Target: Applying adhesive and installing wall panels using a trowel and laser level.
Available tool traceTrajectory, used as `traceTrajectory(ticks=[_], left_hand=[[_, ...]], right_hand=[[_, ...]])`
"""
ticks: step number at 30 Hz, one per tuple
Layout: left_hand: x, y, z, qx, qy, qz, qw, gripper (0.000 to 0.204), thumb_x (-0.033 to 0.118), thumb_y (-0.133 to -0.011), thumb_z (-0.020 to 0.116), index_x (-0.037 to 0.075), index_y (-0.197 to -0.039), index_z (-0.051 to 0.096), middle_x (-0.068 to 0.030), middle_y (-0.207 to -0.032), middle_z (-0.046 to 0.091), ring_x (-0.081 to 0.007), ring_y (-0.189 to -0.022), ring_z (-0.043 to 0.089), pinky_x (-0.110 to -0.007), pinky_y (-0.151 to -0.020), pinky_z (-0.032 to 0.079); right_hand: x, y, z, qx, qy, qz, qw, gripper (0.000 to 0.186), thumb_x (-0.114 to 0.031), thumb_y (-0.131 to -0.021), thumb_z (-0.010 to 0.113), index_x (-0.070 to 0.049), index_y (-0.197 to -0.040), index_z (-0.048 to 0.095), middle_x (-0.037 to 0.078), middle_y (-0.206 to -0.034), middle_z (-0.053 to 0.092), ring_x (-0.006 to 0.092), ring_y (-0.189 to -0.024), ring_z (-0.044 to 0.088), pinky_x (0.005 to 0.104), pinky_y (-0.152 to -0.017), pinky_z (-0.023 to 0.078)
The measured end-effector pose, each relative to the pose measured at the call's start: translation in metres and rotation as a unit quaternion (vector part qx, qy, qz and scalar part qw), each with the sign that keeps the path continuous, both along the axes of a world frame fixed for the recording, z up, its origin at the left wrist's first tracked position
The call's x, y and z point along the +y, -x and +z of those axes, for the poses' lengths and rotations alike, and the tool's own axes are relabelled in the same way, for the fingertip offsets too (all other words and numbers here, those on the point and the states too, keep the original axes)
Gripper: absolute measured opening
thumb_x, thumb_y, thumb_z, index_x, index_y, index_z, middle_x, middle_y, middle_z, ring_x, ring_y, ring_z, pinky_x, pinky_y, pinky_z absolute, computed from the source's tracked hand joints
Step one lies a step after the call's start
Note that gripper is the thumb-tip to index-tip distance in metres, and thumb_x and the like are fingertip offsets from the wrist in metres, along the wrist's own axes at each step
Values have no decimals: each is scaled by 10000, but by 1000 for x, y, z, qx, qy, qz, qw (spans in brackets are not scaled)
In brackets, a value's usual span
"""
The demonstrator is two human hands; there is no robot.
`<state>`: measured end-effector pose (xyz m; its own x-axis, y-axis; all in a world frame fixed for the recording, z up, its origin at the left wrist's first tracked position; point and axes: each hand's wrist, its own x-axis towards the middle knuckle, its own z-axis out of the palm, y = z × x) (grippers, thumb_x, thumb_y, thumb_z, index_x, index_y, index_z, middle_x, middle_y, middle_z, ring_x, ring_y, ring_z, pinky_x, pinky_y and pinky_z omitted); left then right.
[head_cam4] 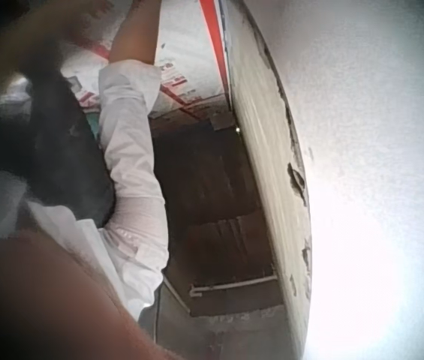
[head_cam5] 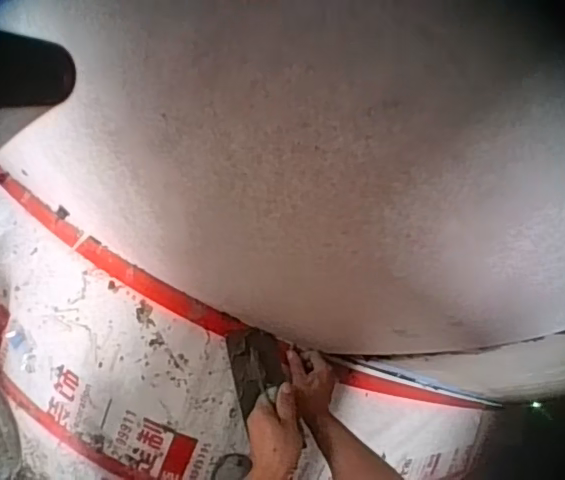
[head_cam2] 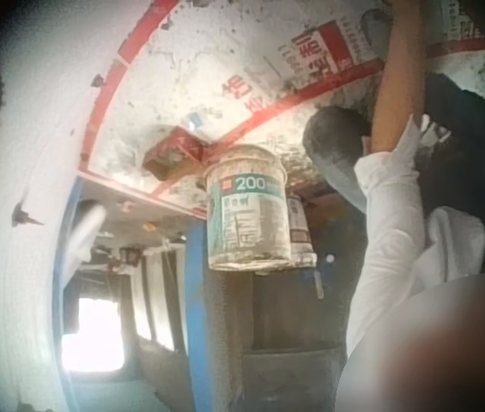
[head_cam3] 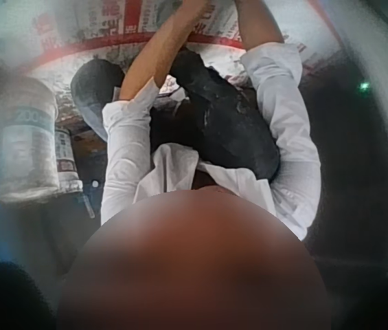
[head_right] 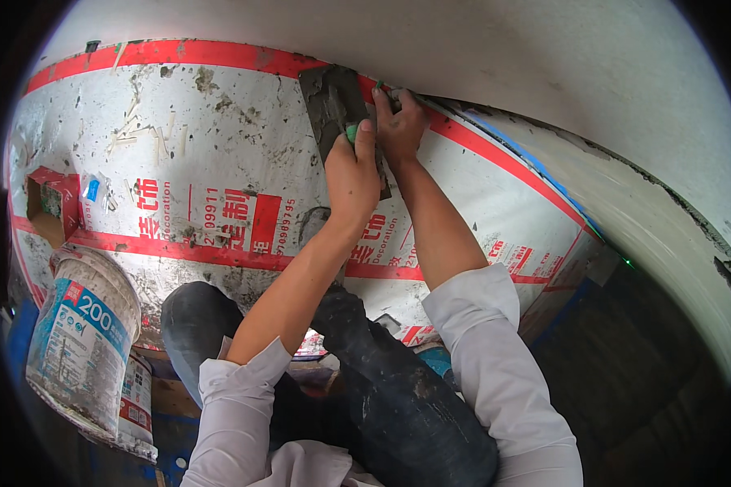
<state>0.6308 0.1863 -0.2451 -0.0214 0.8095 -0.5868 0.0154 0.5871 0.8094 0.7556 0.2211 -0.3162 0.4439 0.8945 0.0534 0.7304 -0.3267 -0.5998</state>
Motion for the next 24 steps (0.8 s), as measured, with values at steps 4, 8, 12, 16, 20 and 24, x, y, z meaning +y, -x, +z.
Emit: traceTrajectory(ticks=[4,8,12,16,20,24], left_hand=[[8,0,4,-12,20,-3,1000,554,433,-1181,559,-47,-909,613,-104,-643,629,-189,-500,623,-395,-493,466],[16,2,24,-40,62,7,997,551,432,-1178,565,-50,-915,620,-98,-655,640,-181,-508,625,-382,-492,462],[22,5,24,-64,64,5,996,553,434,-1175,572,-52,-915,623,-88,-666,644,-172,-518,618,-372,-498,468],[26,5,24,-87,79,23,993,556,439,-1175,570,-50,-918,629,-81,-671,634,-162,-535,613,-370,-503,471],[33,2,35,-61,96,5,993,542,432,-1176,572,-44,-924,633,-79,-692,637,-163,-546,616,-365,-505,471],[36,3,36,-85,110,15,990,532,408,-1172,569,-72,-966,666,-155,-766,698,-259,-659,693,-421,-616,522]], right_hand=[[-2,-1,-6,-6,6,-9,1000,433,-391,-971,841,-14,-836,676,164,-713,707,354,-613,656,463,-654,532],[-2,-7,-12,-11,21,-23,999,449,-424,-968,838,-19,-843,689,167,-722,720,373,-635,684,468,-663,546],[-2,-8,-18,-19,12,-28,999,454,-446,-959,842,-25,-863,704,165,-725,729,387,-652,709,472,-667,564],[-1,-11,-25,-36,21,-26,999,466,-469,-960,838,-27,-882,714,166,-733,735,387,-649,708,476,-658,566],[-4,-18,-29,-43,29,-25,998,494,-515,-959,833,-45,-868,716,152,-714,722,372,-634,698,468,-639,561],[-3,-19,-31,-63,42,-28,997,516,-551,-954,834,-63,-841,710,138,-694,708,351,-618,689,455,-628,558]])
